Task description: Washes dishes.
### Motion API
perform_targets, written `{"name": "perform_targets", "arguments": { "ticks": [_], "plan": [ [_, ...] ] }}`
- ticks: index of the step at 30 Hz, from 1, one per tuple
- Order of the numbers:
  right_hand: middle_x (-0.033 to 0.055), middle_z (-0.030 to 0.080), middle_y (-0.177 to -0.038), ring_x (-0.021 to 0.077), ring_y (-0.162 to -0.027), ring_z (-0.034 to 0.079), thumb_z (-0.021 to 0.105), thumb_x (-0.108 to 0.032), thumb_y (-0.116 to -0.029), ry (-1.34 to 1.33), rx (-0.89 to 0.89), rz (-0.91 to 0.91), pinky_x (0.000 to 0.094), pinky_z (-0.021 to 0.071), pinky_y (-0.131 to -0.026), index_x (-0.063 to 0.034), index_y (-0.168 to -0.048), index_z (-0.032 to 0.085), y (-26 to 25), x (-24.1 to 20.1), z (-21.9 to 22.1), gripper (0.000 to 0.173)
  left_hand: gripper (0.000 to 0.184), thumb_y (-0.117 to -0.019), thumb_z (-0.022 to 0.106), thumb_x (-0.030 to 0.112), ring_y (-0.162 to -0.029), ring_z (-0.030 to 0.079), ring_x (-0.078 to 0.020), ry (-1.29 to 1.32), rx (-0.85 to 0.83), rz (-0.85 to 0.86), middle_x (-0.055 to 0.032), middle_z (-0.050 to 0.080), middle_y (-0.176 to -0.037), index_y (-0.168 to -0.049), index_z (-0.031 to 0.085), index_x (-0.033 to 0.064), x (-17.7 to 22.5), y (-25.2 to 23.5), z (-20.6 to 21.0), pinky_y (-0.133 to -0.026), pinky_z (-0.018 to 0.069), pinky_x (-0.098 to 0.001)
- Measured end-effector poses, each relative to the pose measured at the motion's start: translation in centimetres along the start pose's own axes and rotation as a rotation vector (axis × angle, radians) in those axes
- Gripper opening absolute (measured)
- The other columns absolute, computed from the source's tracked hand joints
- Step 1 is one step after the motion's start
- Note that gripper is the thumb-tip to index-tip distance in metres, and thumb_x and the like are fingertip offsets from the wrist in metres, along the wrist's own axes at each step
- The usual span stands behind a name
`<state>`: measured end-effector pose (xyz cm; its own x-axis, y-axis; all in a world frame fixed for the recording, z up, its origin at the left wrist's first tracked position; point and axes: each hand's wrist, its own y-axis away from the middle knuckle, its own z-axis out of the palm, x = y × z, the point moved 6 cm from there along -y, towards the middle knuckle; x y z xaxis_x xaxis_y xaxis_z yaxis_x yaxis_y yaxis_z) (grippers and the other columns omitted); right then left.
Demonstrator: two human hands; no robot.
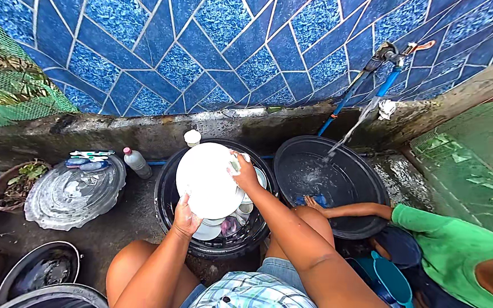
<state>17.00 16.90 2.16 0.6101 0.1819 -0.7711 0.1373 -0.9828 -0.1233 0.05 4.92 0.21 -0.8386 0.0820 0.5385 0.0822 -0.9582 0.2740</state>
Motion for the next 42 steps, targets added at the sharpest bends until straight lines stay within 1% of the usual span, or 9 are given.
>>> {"name": "perform_targets", "arguments": {
  "ticks": [8, 12, 15, 19, 27, 30, 35, 38, 42],
  "plan": [
    [0.0259, 0.054, -0.145, 0.0414, -0.128, 0.058, 0.082, -0.020, -0.0858, -0.031, -0.001, -0.001, 0.0585, 0.0486, -0.105, -0.0063, -0.145, 0.056, 0.1, 0.9, -0.6, 0.066, 0.042, -0.1127, 0.018, 0.031, -0.093, 0.074, -0.0182, -0.022, -0.013, -0.018, -0.0078, 0.074, -0.102, -0.120, 0.055, 0.0113, -0.9, -0.4, -0.1, -0.079, 0.0634, -0.0380],
    [0.0259, 0.058, -0.140, 0.0405, -0.125, 0.060, 0.078, -0.012, -0.0875, -0.056, 0.035, -0.035, 0.0572, 0.0501, -0.103, -0.0033, -0.139, 0.061, 0.0, 1.3, -0.7, 0.055, 0.041, -0.1126, 0.019, 0.031, -0.094, 0.074, -0.0187, -0.023, -0.008, -0.024, -0.0082, 0.073, -0.103, -0.122, 0.054, 0.0108, -1.0, -0.6, -0.2, -0.079, 0.0633, -0.0384],
    [0.0255, 0.055, -0.143, 0.0402, -0.127, 0.058, 0.082, -0.021, -0.0853, -0.031, 0.000, -0.021, 0.0573, 0.0495, -0.105, -0.0053, -0.142, 0.058, 0.0, 1.3, -0.5, 0.064, 0.040, -0.1126, 0.020, 0.031, -0.094, 0.074, -0.0196, -0.022, 0.001, -0.031, -0.0087, 0.073, -0.104, -0.122, 0.053, 0.0108, -1.0, -0.7, -0.3, -0.079, 0.0633, -0.0393],
    [0.0261, 0.056, -0.141, 0.0397, -0.125, 0.060, 0.080, -0.013, -0.0848, -0.053, 0.014, -0.035, 0.0561, 0.0506, -0.103, -0.0049, -0.140, 0.061, 0.0, 1.4, -0.5, 0.059, 0.040, -0.1128, 0.020, 0.032, -0.094, 0.074, -0.0193, -0.016, 0.024, -0.035, -0.0088, 0.073, -0.103, -0.122, 0.053, 0.0108, -1.1, -0.7, -0.4, -0.079, 0.0634, -0.0391],
    [0.0262, 0.056, -0.141, 0.0394, -0.125, 0.060, 0.080, -0.011, -0.0844, -0.065, 0.005, -0.051, 0.0563, 0.0507, -0.103, -0.0053, -0.141, 0.061, 0.1, 1.6, -0.8, 0.060, 0.040, -0.1128, 0.020, 0.031, -0.096, 0.073, -0.0196, -0.026, 0.009, -0.041, -0.0090, 0.073, -0.104, -0.123, 0.053, 0.0106, -1.3, -0.8, -0.4, -0.081, 0.0631, -0.0390],
    [0.0256, 0.055, -0.142, 0.0392, -0.126, 0.059, 0.084, -0.020, -0.0836, -0.032, 0.003, -0.049, 0.0567, 0.0506, -0.103, -0.0071, -0.143, 0.059, 0.2, 1.5, -0.9, 0.065, 0.040, -0.1128, 0.020, 0.031, -0.095, 0.074, -0.0197, -0.037, 0.015, -0.043, -0.0090, 0.073, -0.104, -0.123, 0.052, 0.0106, -1.3, -0.8, -0.3, -0.080, 0.0632, -0.0391],
    [0.0253, 0.059, -0.137, 0.0385, -0.121, 0.062, 0.078, -0.011, -0.0865, -0.060, 0.064, -0.071, 0.0561, 0.0523, -0.100, -0.0053, -0.135, 0.066, 0.3, 1.4, -1.5, 0.050, 0.040, -0.1127, 0.020, 0.032, -0.095, 0.073, -0.0195, -0.040, 0.016, -0.044, -0.0090, 0.073, -0.104, -0.124, 0.052, 0.0110, -1.2, -0.7, -0.2, -0.080, 0.0631, -0.0391],
    [0.0251, 0.056, -0.140, 0.0383, -0.123, 0.061, 0.082, -0.019, -0.0845, -0.022, 0.031, -0.062, 0.0559, 0.0524, -0.100, -0.0077, -0.140, 0.062, 0.4, 1.3, -1.4, 0.060, 0.040, -0.1128, 0.020, 0.032, -0.095, 0.074, -0.0196, -0.041, 0.007, -0.045, -0.0088, 0.073, -0.105, -0.124, 0.052, 0.0108, -1.3, -0.8, -0.2, -0.080, 0.0633, -0.0392],
    [0.0267, 0.061, -0.133, 0.0395, -0.118, 0.064, 0.079, -0.008, -0.0836, -0.059, 0.087, -0.116, 0.0563, 0.0533, -0.098, -0.0039, -0.133, 0.067, 0.5, 1.6, -1.6, 0.051, 0.039, -0.1128, 0.020, 0.032, -0.095, 0.073, -0.0198, -0.061, 0.021, -0.047, -0.0088, 0.073, -0.105, -0.125, 0.051, 0.0111, -1.3, -0.7, -0.3, -0.080, 0.0631, -0.0394]
  ]
}}
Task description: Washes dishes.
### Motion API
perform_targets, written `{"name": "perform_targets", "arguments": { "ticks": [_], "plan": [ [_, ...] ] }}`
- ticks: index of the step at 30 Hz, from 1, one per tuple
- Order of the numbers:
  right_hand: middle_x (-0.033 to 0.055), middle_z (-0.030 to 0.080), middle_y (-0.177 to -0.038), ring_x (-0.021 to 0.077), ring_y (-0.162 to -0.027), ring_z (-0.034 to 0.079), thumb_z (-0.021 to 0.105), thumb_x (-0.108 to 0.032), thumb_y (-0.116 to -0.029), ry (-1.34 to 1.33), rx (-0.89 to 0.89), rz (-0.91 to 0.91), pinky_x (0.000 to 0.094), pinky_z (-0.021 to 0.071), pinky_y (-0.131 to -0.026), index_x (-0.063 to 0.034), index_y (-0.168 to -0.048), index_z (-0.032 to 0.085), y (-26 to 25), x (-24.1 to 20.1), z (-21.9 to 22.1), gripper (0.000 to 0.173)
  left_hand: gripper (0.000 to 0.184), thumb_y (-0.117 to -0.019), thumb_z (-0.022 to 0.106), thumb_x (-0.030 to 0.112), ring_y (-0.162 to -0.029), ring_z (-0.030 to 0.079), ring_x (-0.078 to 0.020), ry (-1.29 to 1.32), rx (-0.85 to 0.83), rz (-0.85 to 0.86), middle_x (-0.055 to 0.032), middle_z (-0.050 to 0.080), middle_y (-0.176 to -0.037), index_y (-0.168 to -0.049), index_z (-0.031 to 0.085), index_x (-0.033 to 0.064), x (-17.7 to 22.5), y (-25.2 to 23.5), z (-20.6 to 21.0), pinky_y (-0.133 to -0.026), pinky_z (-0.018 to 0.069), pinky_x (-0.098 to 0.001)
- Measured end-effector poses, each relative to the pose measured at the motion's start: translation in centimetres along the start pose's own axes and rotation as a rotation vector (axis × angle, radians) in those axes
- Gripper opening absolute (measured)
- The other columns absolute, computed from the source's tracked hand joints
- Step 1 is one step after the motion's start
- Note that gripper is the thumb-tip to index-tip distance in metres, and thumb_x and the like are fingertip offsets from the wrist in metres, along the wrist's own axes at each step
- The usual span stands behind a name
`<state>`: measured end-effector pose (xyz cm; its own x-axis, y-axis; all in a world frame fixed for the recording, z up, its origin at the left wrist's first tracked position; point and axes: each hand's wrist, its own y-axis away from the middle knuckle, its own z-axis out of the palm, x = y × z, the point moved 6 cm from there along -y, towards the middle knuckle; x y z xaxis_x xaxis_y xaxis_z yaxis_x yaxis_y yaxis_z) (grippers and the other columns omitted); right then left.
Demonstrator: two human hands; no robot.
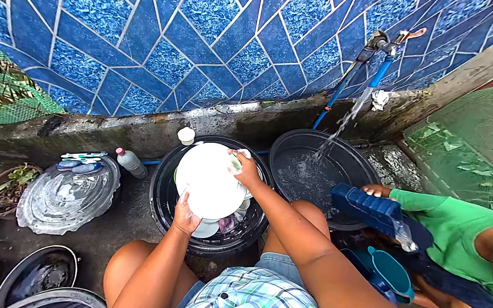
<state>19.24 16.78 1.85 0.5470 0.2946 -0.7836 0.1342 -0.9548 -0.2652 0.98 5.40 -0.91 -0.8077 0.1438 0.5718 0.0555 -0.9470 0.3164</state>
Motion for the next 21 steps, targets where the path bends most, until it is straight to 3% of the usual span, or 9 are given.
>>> {"name": "perform_targets", "arguments": {
  "ticks": [4, 7, 10, 14, 17, 21],
  "plan": [
    [0.0264, 0.059, -0.136, 0.0385, -0.119, 0.063, 0.083, -0.014, -0.0825, 0.021, -0.019, -0.007, 0.0556, 0.0534, -0.099, -0.0040, -0.136, 0.064, 0.2, 0.0, 0.0, 0.058, 0.040, -0.1126, 0.019, 0.032, -0.095, 0.073, -0.0194, -0.010, -0.005, -0.004, -0.0087, 0.073, -0.105, -0.125, 0.051, 0.0109, -0.1, 0.1, 0.0, -0.080, 0.0630, -0.0388],
    [0.0268, 0.060, -0.133, 0.0384, -0.117, 0.063, 0.081, -0.008, -0.0811, -0.015, -0.014, -0.024, 0.0548, 0.0536, -0.098, -0.0030, -0.134, 0.066, 0.3, 0.4, -0.1, 0.055, 0.040, -0.1125, 0.019, 0.032, -0.096, 0.073, -0.0197, -0.007, -0.010, -0.010, -0.0090, 0.073, -0.105, -0.125, 0.051, 0.0111, -0.2, 0.0, 0.0, -0.080, 0.0632, -0.0391],
    [0.0257, 0.058, -0.137, 0.0373, -0.121, 0.062, 0.081, -0.012, -0.0832, -0.008, -0.033, 0.004, 0.0541, 0.0531, -0.100, -0.0048, -0.137, 0.064, 0.4, 0.4, -0.1, 0.057, 0.040, -0.1123, 0.020, 0.033, -0.095, 0.074, -0.0196, -0.014, -0.019, -0.006, -0.0087, 0.073, -0.106, -0.126, 0.051, 0.0117, -0.2, 0.0, 0.0, -0.080, 0.0633, -0.0394],
    [0.0272, 0.058, -0.136, 0.0385, -0.120, 0.062, 0.080, -0.005, -0.0813, -0.036, -0.032, 0.004, 0.0541, 0.0524, -0.100, -0.0030, -0.135, 0.065, 0.5, 0.6, -0.1, 0.056, 0.041, -0.1124, 0.019, 0.033, -0.095, 0.074, -0.0195, -0.014, -0.017, -0.013, -0.0085, 0.073, -0.105, -0.125, 0.051, 0.0114, -0.2, 0.0, 0.0, -0.079, 0.0633, -0.0389],
    [0.0257, 0.057, -0.137, 0.0367, -0.121, 0.061, 0.081, -0.011, -0.0830, -0.031, -0.045, 0.013, 0.0528, 0.0522, -0.101, -0.0053, -0.137, 0.064, 0.5, 0.8, 0.0, 0.057, 0.039, -0.1125, 0.020, 0.033, -0.095, 0.074, -0.0195, -0.023, -0.018, -0.013, -0.0087, 0.073, -0.105, -0.125, 0.051, 0.0114, -0.2, 0.0, 0.0, -0.079, 0.0633, -0.0392],
    [0.0272, 0.058, -0.135, 0.0386, -0.121, 0.061, 0.077, -0.006, -0.0849, -0.021, -0.009, 0.037, 0.0539, 0.0521, -0.100, -0.0039, -0.135, 0.065, 0.7, 0.8, 0.0, 0.051, 0.046, -0.1121, 0.016, 0.036, -0.096, 0.074, -0.0209, 0.018, -0.046, -0.025, -0.0101, 0.073, -0.106, -0.125, 0.053, 0.0113, -0.6, -0.1, -0.1, -0.079, 0.0634, -0.0403]
  ]
}}
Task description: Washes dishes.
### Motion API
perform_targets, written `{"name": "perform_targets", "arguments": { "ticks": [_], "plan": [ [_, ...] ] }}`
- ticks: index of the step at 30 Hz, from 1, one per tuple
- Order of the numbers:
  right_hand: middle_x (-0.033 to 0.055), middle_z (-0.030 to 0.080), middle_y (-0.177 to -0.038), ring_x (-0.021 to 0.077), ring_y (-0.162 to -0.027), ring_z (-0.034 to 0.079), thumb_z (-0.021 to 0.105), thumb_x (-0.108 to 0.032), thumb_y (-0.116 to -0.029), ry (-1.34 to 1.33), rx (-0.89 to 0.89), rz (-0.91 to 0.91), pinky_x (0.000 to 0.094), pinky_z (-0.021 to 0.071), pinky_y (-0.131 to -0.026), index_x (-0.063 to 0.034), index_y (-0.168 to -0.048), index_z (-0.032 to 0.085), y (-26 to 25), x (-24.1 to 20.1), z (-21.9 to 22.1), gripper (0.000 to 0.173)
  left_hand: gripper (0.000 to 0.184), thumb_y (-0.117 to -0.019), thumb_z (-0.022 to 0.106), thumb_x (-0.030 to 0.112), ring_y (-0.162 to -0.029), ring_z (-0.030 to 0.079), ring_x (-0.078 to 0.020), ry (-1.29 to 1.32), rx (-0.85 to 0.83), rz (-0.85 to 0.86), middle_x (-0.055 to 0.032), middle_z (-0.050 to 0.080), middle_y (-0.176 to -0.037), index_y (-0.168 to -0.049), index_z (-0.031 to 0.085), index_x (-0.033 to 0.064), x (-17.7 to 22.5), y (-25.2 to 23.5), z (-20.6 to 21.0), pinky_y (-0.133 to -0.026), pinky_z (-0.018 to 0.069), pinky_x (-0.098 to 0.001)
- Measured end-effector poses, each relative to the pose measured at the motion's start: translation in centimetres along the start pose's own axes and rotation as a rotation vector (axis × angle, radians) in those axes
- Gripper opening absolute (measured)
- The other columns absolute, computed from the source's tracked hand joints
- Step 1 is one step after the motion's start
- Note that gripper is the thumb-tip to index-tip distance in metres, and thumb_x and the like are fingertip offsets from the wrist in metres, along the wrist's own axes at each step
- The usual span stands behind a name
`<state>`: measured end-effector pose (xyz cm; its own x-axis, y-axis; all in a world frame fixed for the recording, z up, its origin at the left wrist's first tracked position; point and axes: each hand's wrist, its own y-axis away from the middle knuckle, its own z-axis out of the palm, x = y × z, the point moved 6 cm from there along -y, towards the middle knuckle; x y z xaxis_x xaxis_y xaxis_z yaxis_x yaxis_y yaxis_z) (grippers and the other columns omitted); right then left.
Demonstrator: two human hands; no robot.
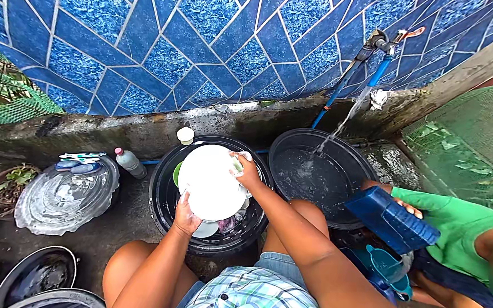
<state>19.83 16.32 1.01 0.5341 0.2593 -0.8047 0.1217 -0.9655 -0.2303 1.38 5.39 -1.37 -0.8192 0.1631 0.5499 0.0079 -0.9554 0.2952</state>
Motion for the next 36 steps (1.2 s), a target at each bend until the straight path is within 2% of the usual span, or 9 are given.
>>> {"name": "perform_targets", "arguments": {
  "ticks": [3, 8, 11, 15, 19, 22, 25, 29, 36],
  "plan": [
    [0.0240, 0.055, -0.146, 0.0405, -0.131, 0.058, 0.066, -0.012, -0.0972, 0.220, 0.016, 0.052, 0.0565, 0.0484, -0.107, -0.0061, -0.146, 0.057, -0.2, -1.9, 0.7, 0.050, 0.047, -0.1119, 0.018, 0.039, -0.098, 0.073, -0.0226, 0.046, -0.008, -0.004, -0.0108, 0.073, -0.106, -0.124, 0.054, 0.0110, -0.5, 0.0, 0.2, -0.082, 0.0627, -0.0422],
    [0.0271, 0.043, -0.157, 0.0410, -0.150, 0.035, 0.059, -0.002, -0.0952, 0.361, -0.269, -0.187, 0.0567, 0.0296, -0.123, -0.0038, -0.147, 0.055, 1.8, -8.2, 5.3, 0.052, 0.045, -0.1124, 0.019, 0.038, -0.099, 0.072, -0.0206, 0.064, 0.025, -0.005, -0.0092, 0.072, -0.108, -0.125, 0.053, 0.0125, -0.6, 0.2, 0.8, -0.083, 0.0621, -0.0421],
    [0.0236, 0.054, -0.149, 0.0386, -0.144, 0.047, 0.048, -0.004, -0.1019, 0.266, -0.314, -0.392, 0.0537, 0.0417, -0.116, -0.0089, -0.143, 0.061, 4.8, -10.0, 6.6, 0.044, 0.049, -0.1120, 0.015, 0.039, -0.097, 0.073, -0.0194, 0.106, -0.035, 0.013, -0.0080, 0.073, -0.105, -0.122, 0.056, 0.0129, -0.3, -0.2, 0.8, -0.081, 0.0626, -0.0403],
    [0.0180, 0.075, -0.119, 0.0358, -0.118, 0.069, 0.062, -0.008, -0.0960, 0.289, 0.078, -0.872, 0.0524, 0.0548, -0.103, -0.0130, -0.115, 0.078, 6.8, -11.4, 2.7, 0.025, 0.055, -0.1110, 0.014, 0.042, -0.095, 0.074, -0.0210, 0.200, -0.085, 0.018, -0.0094, 0.074, -0.102, -0.114, 0.060, 0.0121, 0.5, -0.4, 1.3, -0.080, 0.0629, -0.0411],
    [0.0251, 0.054, -0.149, 0.0444, -0.141, 0.048, 0.061, -0.005, -0.0959, 0.371, -0.010, -0.464, 0.0597, 0.0387, -0.117, -0.0101, -0.137, 0.067, 0.7, -8.9, -0.6, 0.042, 0.051, -0.1111, 0.017, 0.042, -0.095, 0.074, -0.0247, 0.192, -0.061, 0.003, -0.0122, 0.074, -0.104, -0.119, 0.057, 0.0109, 0.7, 0.2, 1.3, -0.079, 0.0634, -0.0447],
    [0.0266, 0.052, -0.150, 0.0429, -0.135, 0.055, 0.058, -0.001, -0.0967, 0.377, -0.079, -0.291, 0.0573, 0.0476, -0.110, -0.0073, -0.144, 0.059, -0.1, -9.0, 1.8, 0.048, 0.052, -0.1111, 0.017, 0.042, -0.095, 0.074, -0.0247, 0.189, -0.051, -0.018, -0.0117, 0.074, -0.104, -0.119, 0.058, 0.0114, 0.4, 0.4, 1.7, -0.079, 0.0632, -0.0451],
    [0.0287, 0.056, -0.144, 0.0440, -0.132, 0.057, 0.054, -0.009, -0.1008, 0.309, -0.305, -0.306, 0.0579, 0.0483, -0.108, -0.0085, -0.143, 0.060, 4.3, -10.0, 5.7, 0.043, 0.056, -0.1107, 0.013, 0.043, -0.092, 0.074, -0.0217, 0.214, -0.063, 0.013, -0.0095, 0.074, -0.101, -0.115, 0.060, 0.0122, 0.8, -0.1, 1.3, -0.077, 0.0632, -0.0418],
    [0.0222, 0.067, -0.134, 0.0408, -0.125, 0.064, 0.059, -0.013, -0.0980, 0.211, -0.201, -0.560, 0.0585, 0.0519, -0.104, -0.0075, -0.134, 0.068, 7.6, -7.6, 4.2, 0.037, 0.056, -0.1102, 0.013, 0.043, -0.093, 0.074, -0.0244, 0.206, -0.093, 0.052, -0.0118, 0.074, -0.102, -0.116, 0.059, 0.0108, 1.6, -0.3, 0.6, -0.078, 0.0632, -0.0434],
    [0.0272, 0.049, -0.152, 0.0448, -0.139, 0.050, 0.058, -0.004, -0.0979, 0.266, -0.105, -0.166, 0.0590, 0.0424, -0.114, -0.0049, -0.148, 0.054, 1.8, -7.5, 3.2, 0.050, 0.048, -0.1116, 0.015, 0.037, -0.100, 0.072, -0.0228, 0.125, -0.084, 0.010, -0.0110, 0.072, -0.108, -0.123, 0.054, 0.0104, 0.3, 0.2, 1.4, -0.085, 0.0616, -0.0428]
  ]
}}
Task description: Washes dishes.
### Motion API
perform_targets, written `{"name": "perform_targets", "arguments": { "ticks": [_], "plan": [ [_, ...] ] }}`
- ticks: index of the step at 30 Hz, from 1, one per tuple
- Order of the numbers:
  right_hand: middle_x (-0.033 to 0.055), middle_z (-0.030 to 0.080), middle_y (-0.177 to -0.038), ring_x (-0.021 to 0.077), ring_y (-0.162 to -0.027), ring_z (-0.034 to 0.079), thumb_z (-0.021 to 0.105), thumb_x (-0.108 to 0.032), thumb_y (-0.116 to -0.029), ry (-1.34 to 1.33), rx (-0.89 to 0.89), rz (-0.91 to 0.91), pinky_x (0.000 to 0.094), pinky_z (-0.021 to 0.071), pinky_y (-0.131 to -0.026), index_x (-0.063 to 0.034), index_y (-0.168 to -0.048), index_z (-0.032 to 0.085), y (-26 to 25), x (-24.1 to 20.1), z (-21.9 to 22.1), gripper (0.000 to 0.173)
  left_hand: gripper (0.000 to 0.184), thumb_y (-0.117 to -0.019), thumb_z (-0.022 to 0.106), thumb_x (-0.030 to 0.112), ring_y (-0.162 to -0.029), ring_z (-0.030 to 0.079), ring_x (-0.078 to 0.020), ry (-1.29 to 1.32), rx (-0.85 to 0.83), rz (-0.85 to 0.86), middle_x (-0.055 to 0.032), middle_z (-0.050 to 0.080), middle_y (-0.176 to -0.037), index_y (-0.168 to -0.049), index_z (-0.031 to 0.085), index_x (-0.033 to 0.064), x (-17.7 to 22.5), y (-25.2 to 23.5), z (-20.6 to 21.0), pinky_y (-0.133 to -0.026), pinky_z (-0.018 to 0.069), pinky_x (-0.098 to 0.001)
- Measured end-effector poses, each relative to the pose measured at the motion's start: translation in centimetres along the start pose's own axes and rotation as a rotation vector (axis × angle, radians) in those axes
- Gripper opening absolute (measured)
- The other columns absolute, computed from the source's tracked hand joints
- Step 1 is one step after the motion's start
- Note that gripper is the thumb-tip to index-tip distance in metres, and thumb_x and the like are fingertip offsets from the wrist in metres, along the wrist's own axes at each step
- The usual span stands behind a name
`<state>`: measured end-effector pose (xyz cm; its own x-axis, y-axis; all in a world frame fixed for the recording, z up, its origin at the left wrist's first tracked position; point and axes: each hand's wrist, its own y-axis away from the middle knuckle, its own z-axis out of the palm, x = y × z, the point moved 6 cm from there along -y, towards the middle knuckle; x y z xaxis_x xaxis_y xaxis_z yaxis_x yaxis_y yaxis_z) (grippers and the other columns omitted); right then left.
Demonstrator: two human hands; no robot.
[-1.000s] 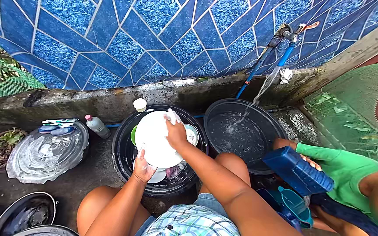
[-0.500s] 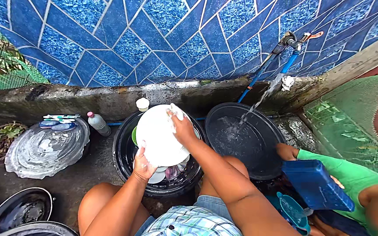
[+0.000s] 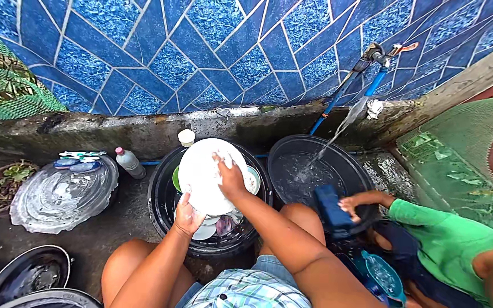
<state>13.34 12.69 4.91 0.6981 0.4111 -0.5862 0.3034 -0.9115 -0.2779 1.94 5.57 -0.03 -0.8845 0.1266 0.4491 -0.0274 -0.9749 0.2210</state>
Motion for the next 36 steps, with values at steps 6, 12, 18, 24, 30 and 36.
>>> {"name": "perform_targets", "arguments": {
  "ticks": [6, 12, 18, 24, 30, 36],
  "plan": [
    [0.0158, 0.071, -0.128, 0.0394, -0.126, 0.063, 0.060, -0.006, -0.0964, 0.050, 0.068, -0.637, 0.0597, 0.0488, -0.107, -0.0145, -0.125, 0.073, 7.4, -4.2, 3.2, 0.033, 0.058, -0.1110, 0.014, 0.044, -0.091, 0.074, -0.0191, 0.052, -0.042, 0.093, -0.0080, 0.075, -0.097, -0.111, 0.062, 0.0121, 1.7, -0.3, -0.2, -0.079, 0.0632, -0.0385],
    [0.0339, 0.058, -0.138, 0.0502, -0.133, 0.054, 0.057, -0.006, -0.0944, -0.094, 0.336, -0.110, 0.0656, 0.0397, -0.112, 0.0087, -0.129, 0.065, 4.8, 5.0, -3.0, 0.038, 0.054, -0.1108, 0.016, 0.043, -0.100, 0.073, -0.0249, 0.025, -0.042, 0.045, -0.0111, 0.073, -0.108, -0.123, 0.057, 0.0112, 2.2, 0.0, -0.2, -0.084, 0.0623, -0.0455],
    [0.0027, 0.070, -0.107, 0.0103, -0.089, 0.070, 0.059, -0.003, -0.0972, -1.235, -0.028, 0.461, 0.0305, 0.0612, -0.077, -0.0117, -0.138, 0.048, 1.3, 5.4, -5.5, 0.043, 0.044, -0.1121, 0.016, 0.032, -0.098, 0.073, -0.0171, -0.163, 0.007, 0.170, -0.0064, 0.074, -0.107, -0.128, 0.050, 0.0106, 2.7, -0.9, -0.9, -0.084, 0.0629, -0.0378],
    [0.0157, 0.072, -0.112, 0.0144, -0.104, 0.069, 0.074, 0.004, -0.0799, -0.717, -0.264, -0.192, 0.0312, 0.0565, -0.096, 0.0116, -0.116, 0.066, 4.4, -3.8, -5.6, 0.038, 0.065, -0.1080, 0.004, 0.055, -0.110, 0.065, -0.0226, -0.133, 0.210, 0.255, -0.0108, 0.063, -0.127, -0.147, 0.038, 0.0154, 2.9, -3.0, -3.3, -0.088, 0.0561, -0.0413],
    [0.0197, 0.076, -0.109, 0.0385, -0.105, 0.074, 0.063, 0.001, -0.0934, 0.023, -0.119, -0.736, 0.0529, 0.0620, -0.084, -0.0074, -0.109, 0.077, 8.4, -5.7, -0.5, 0.023, 0.047, -0.1052, 0.031, 0.042, -0.091, 0.074, -0.0247, 0.123, -0.036, 0.257, -0.0135, 0.074, -0.099, -0.114, 0.064, 0.0092, 4.5, -1.6, -1.4, -0.077, 0.0626, -0.0453],
    [0.0211, 0.058, -0.146, 0.0416, -0.142, 0.049, 0.055, -0.030, -0.1042, 0.165, -0.463, -0.622, 0.0617, 0.0387, -0.115, -0.0189, -0.143, 0.062, 4.5, -2.1, 1.6, 0.041, 0.053, -0.1113, 0.013, 0.035, -0.092, 0.074, -0.0212, 0.051, -0.007, 0.035, -0.0107, 0.074, -0.099, -0.116, 0.060, 0.0096, 1.6, -0.5, -0.6, -0.080, 0.0625, -0.0399]
  ]
}}
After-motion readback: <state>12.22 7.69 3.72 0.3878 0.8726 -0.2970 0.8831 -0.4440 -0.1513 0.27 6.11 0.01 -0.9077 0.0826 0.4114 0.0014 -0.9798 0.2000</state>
